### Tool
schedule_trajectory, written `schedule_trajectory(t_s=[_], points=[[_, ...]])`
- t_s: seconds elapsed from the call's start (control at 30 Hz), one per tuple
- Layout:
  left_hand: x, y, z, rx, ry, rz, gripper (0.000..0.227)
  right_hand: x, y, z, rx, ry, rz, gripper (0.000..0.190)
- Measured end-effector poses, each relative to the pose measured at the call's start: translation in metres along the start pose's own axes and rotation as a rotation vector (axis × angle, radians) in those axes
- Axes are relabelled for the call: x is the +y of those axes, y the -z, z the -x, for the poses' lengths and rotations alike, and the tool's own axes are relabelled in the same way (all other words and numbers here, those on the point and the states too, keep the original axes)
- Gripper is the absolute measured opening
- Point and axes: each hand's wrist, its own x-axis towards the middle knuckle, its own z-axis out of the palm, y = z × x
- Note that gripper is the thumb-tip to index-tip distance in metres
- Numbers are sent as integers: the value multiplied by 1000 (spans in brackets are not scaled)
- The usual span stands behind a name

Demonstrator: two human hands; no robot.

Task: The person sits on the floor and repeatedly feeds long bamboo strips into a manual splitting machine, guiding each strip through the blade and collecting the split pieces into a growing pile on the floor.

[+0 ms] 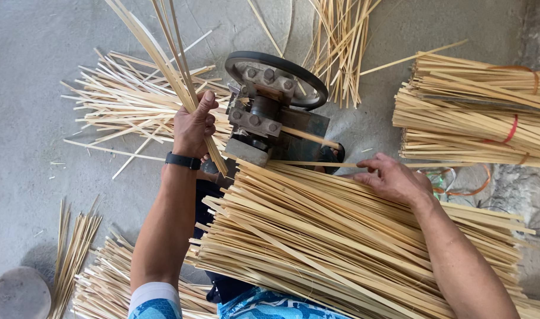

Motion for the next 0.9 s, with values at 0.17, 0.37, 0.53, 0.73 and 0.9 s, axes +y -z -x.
schedule_trajectory(t_s=[0.17,0.37,0.53,0.73,0.9], points=[[-1,-2,3,0,-2,16,40,27,-23,-10,293,233,96,48],[-1,-5,3,3,-4,7,38,16,-31,-46,228,300,105,52],[0,-2,1,-11,0,29,40,-5,-27,-61,33,239,91,36],[2,13,-2,7,-15,23,43,4,11,-29,28,136,17,25],[0,13,-3,62,8,37,45,20,36,12,258,85,-393,17]])
